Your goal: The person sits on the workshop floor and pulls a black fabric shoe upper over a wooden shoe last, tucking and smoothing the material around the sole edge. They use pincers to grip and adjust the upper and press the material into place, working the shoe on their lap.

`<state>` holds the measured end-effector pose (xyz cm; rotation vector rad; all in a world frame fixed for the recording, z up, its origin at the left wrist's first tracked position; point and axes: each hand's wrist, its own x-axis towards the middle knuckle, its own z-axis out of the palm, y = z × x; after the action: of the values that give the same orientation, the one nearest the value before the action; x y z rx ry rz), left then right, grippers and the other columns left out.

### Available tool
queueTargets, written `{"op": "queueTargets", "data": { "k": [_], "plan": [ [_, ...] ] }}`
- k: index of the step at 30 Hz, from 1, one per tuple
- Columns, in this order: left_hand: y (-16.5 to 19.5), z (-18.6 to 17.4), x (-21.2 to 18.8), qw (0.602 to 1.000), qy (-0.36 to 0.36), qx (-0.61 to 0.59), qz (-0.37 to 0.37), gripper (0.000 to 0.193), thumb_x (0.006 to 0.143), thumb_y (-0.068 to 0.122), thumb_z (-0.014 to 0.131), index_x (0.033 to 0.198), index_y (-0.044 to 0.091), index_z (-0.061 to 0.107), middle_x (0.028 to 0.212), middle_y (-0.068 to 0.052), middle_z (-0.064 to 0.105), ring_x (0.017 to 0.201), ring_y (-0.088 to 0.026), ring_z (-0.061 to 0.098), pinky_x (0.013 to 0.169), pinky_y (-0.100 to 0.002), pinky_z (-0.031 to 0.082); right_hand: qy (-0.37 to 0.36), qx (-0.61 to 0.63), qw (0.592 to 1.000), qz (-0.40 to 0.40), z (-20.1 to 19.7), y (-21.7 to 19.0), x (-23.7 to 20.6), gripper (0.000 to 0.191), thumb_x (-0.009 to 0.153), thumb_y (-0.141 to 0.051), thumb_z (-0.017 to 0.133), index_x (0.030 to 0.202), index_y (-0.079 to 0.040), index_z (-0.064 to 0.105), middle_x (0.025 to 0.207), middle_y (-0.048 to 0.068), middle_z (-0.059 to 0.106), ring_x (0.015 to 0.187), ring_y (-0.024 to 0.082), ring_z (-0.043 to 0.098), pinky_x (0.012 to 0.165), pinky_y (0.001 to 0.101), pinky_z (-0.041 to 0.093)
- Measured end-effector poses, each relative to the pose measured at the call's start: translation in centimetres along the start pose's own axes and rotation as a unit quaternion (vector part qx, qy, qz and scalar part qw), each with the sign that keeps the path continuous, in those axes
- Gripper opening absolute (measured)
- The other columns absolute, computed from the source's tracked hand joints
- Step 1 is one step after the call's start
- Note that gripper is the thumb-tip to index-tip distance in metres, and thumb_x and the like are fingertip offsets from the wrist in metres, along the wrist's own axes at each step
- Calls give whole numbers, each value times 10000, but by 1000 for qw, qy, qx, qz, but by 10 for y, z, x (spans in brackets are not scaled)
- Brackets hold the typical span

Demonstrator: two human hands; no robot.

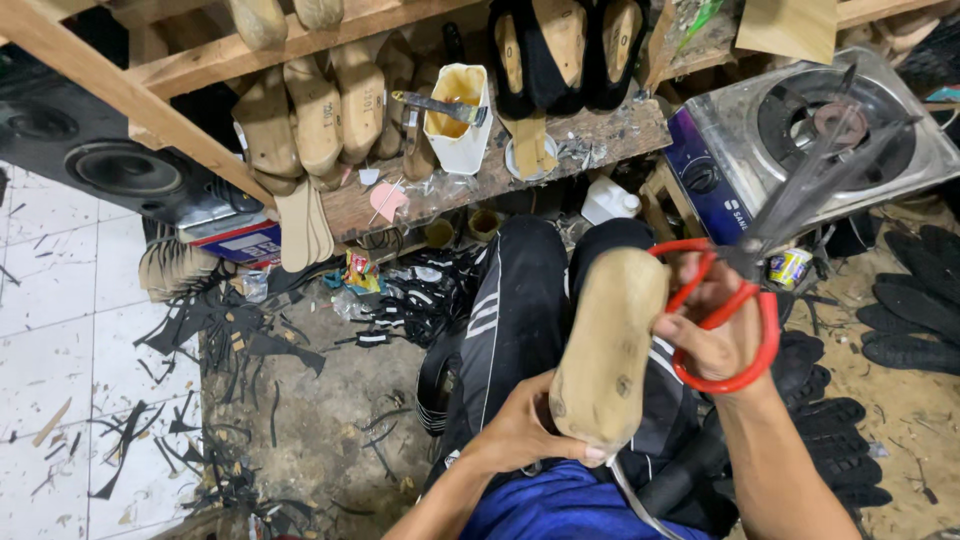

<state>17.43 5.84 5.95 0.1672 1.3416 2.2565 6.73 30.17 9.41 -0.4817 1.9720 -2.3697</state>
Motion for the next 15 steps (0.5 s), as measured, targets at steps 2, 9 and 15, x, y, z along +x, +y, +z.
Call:
{"op": "queueTargets", "data": {
  "k": [2,9,15],
  "plan": [
    [-2,3,3,999,39,-21,13,734,705,15,881,1366,11,561,1233,-41,706,1157,-150,674,1049,-372,546,-23,-2,999,38,8,6,1,442,864,-219,792,1143,-76,480,1032,52,588,938,134,595,818,290,496],
    [27,1,48,940,221,-112,236,597,852,-16,780,1363,-38,472,1246,-125,670,1139,-222,673,1026,-394,543,-104,24,982,153,39,28,-29,553,944,-564,599,1072,-28,553,894,93,584,738,206,611,654,347,550],
    [38,13,68,885,264,-225,311,554,922,-68,698,1404,4,434,1323,-120,591,1212,-214,596,1067,-384,491,-147,-98,982,72,67,17,-35,692,970,-627,545,1267,-3,513,1049,93,565,856,200,620,770,338,569]
  ]
}}
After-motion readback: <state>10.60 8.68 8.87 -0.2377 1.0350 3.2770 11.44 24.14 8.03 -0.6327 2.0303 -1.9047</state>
